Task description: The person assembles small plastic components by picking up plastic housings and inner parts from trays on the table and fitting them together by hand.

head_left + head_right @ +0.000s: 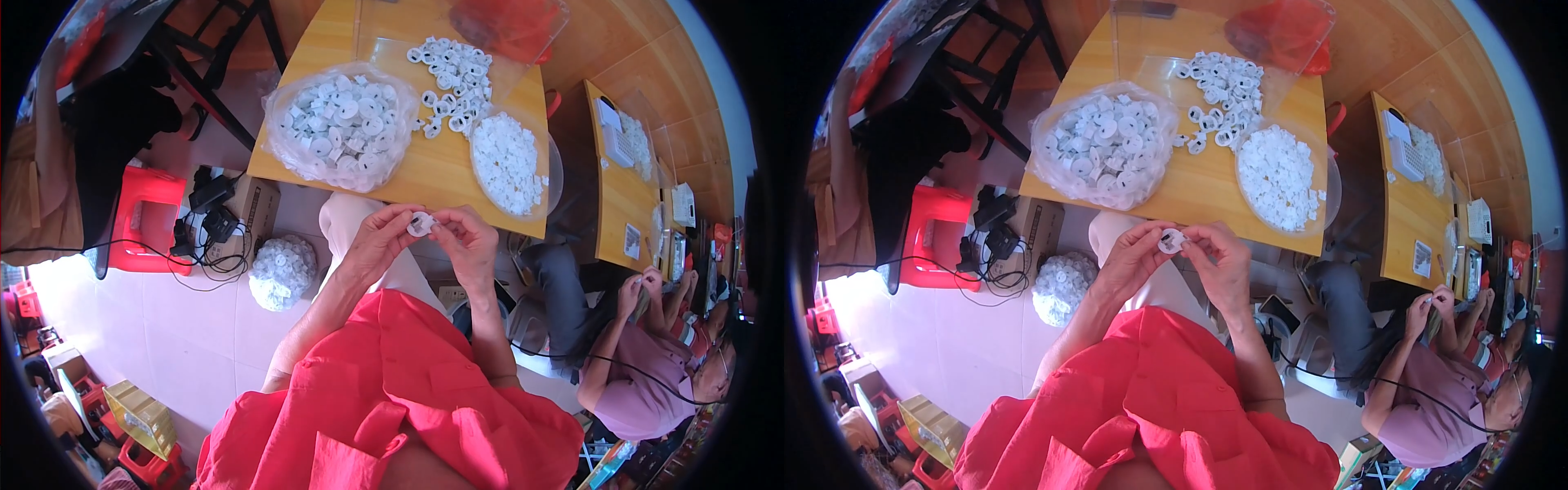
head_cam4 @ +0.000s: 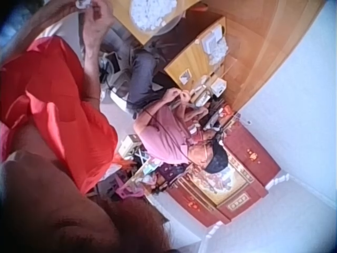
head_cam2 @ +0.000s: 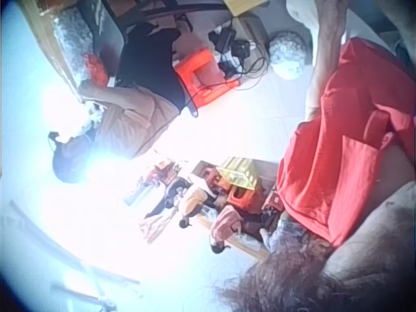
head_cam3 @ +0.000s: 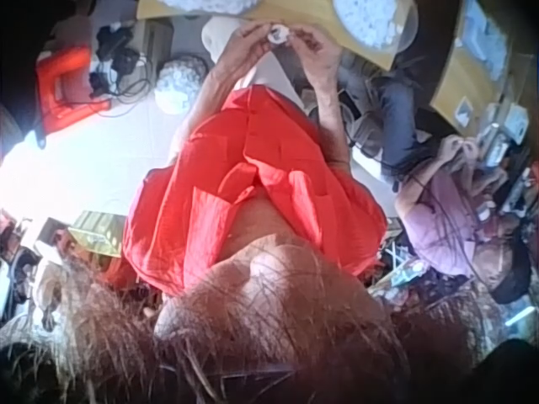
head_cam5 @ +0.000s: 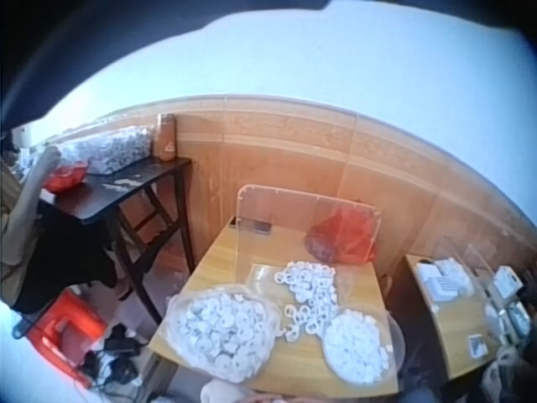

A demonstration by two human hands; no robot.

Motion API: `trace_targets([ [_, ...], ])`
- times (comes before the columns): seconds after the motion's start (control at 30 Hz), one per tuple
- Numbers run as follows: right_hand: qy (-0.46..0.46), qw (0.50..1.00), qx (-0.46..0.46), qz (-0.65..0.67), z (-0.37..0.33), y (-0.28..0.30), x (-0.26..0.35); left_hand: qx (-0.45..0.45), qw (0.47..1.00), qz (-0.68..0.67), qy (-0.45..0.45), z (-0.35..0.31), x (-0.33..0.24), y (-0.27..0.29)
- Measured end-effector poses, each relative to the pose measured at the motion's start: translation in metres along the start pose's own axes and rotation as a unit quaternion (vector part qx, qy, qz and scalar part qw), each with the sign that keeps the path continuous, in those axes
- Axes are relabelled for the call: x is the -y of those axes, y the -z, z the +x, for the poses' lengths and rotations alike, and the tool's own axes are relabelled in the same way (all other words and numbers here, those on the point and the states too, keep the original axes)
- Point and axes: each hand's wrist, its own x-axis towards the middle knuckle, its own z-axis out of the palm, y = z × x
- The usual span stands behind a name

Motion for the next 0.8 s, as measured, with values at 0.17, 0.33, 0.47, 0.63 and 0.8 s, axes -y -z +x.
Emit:
trace_targets([
  [0.17, 0.097, 0.981, 0.041, -0.161, 0.001, 0.000, 0.009, -0.005, 1.000, 0.011, 0.012, 0.000, 0.002, 0.003],
  [0.33, 0.110, 0.971, 0.057, -0.203, 0.002, 0.000, 0.018, -0.008, 0.999, 0.032, 0.015, 0.000, 0.000, -0.002],
  [0.47, 0.135, 0.959, 0.066, -0.239, 0.004, 0.001, 0.016, -0.013, 0.999, 0.048, 0.020, 0.000, 0.002, -0.001],
  [0.63, 0.137, 0.960, 0.073, -0.235, 0.006, 0.006, 0.015, -0.021, 0.998, 0.058, 0.021, 0.000, 0.001, -0.003],
  [0.8, 0.138, 0.954, 0.080, -0.255, 0.007, 0.007, 0.015, -0.018, 0.998, 0.063, 0.022, 0.000, 0.004, -0.002],
])
